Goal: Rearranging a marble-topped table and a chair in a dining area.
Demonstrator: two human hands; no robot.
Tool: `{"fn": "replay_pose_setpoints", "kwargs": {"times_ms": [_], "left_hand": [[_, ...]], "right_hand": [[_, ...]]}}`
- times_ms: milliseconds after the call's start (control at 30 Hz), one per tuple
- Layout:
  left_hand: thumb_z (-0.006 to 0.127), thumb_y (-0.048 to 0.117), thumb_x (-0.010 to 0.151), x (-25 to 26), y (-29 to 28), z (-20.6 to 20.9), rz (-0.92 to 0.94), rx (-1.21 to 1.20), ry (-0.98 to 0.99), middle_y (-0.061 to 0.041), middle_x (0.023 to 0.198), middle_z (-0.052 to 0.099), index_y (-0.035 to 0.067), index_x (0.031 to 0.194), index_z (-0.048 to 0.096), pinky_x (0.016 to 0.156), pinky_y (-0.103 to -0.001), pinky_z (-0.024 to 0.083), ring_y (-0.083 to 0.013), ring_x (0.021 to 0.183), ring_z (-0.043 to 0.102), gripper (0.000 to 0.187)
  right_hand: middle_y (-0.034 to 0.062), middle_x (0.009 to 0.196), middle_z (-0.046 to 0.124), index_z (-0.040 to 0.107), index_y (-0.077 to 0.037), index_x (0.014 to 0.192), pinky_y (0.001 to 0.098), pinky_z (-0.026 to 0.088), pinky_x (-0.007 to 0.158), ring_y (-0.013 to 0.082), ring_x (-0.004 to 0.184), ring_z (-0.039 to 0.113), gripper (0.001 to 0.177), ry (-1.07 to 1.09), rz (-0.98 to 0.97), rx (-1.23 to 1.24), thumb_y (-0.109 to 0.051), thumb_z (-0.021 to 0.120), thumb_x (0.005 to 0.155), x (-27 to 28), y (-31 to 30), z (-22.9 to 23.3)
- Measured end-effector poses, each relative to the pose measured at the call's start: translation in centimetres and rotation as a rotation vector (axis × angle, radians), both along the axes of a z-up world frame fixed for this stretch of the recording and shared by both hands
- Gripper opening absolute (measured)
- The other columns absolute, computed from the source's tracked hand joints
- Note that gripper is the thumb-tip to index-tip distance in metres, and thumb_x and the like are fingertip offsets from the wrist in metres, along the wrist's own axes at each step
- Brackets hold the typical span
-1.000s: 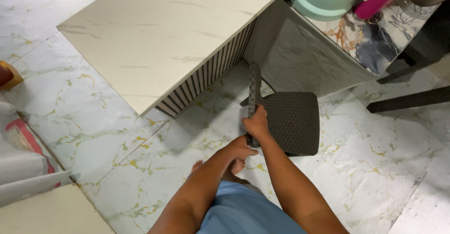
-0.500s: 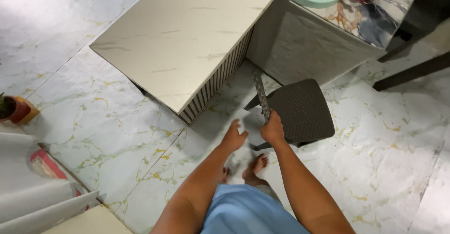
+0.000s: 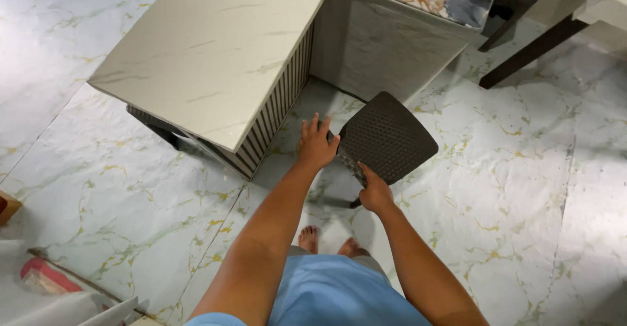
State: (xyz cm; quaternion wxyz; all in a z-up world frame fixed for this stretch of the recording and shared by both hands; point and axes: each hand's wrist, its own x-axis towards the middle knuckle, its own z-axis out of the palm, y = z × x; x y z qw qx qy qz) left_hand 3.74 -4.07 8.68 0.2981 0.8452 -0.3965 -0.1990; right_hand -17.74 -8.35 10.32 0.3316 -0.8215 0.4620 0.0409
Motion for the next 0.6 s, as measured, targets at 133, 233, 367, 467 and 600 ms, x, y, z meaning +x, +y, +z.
{"fn": "replay_pose_setpoints", "kwargs": {"times_ms": [133,233,367,467,600], "left_hand": [[0.056,0.050,0.097,-0.8,0.9,0.5,-0.081,0.112,-0.034,-0.010,0.169,0.018,0.026,0.156,0.040,0.117,-0.065,0.024,-0.0437,0.155,0.008,0.066],[0.051,0.053,0.098,-2.1,2.4,0.3,-0.134,0.233,0.002,-0.008,0.170,0.017,0.021,0.147,0.052,0.117,-0.068,0.021,-0.0430,0.156,0.007,0.059],[0.050,0.052,0.100,-3.5,4.0,-1.5,-0.109,0.211,-0.119,-0.014,0.162,0.030,0.012,0.137,0.061,0.120,-0.068,0.017,-0.0425,0.154,0.014,0.056],[0.051,0.051,0.100,-4.4,5.9,-1.3,-0.071,0.229,-0.184,-0.016,0.156,0.037,0.009,0.136,0.061,0.119,-0.066,0.021,-0.0437,0.151,0.021,0.056],[0.053,0.048,0.095,-5.9,8.6,-0.8,0.023,0.245,-0.152,-0.015,0.151,0.041,0.008,0.134,0.060,0.116,-0.059,0.028,-0.0434,0.146,0.027,0.056]], "right_hand": [[0.0164,0.146,0.055,0.038,-0.032,0.157,0.0420,0.047,0.108,0.0351,0.131,0.056,0.091,0.028,0.027,0.073,0.008,0.054,0.077,-1.8,0.5,1.0],[0.0143,0.148,0.057,0.041,-0.034,0.156,0.0397,0.048,0.108,0.0333,0.129,0.060,0.090,-0.020,0.030,0.115,0.008,0.053,0.076,-3.2,1.1,1.7],[0.0067,0.151,0.053,0.043,-0.034,0.153,0.0394,0.048,0.108,0.0303,0.129,0.058,0.082,0.049,0.047,0.108,0.001,0.059,0.080,-3.9,2.9,4.9],[0.0037,0.152,0.052,0.044,-0.029,0.152,0.0405,0.045,0.110,0.0294,0.131,0.054,0.074,0.100,0.121,0.024,-0.005,0.062,0.084,-5.3,3.0,2.8],[0.0046,0.150,0.053,0.048,-0.023,0.149,0.0400,0.042,0.114,0.0292,0.134,0.052,0.071,0.080,0.221,-0.069,-0.007,0.065,0.082,-6.9,4.1,0.8]]}}
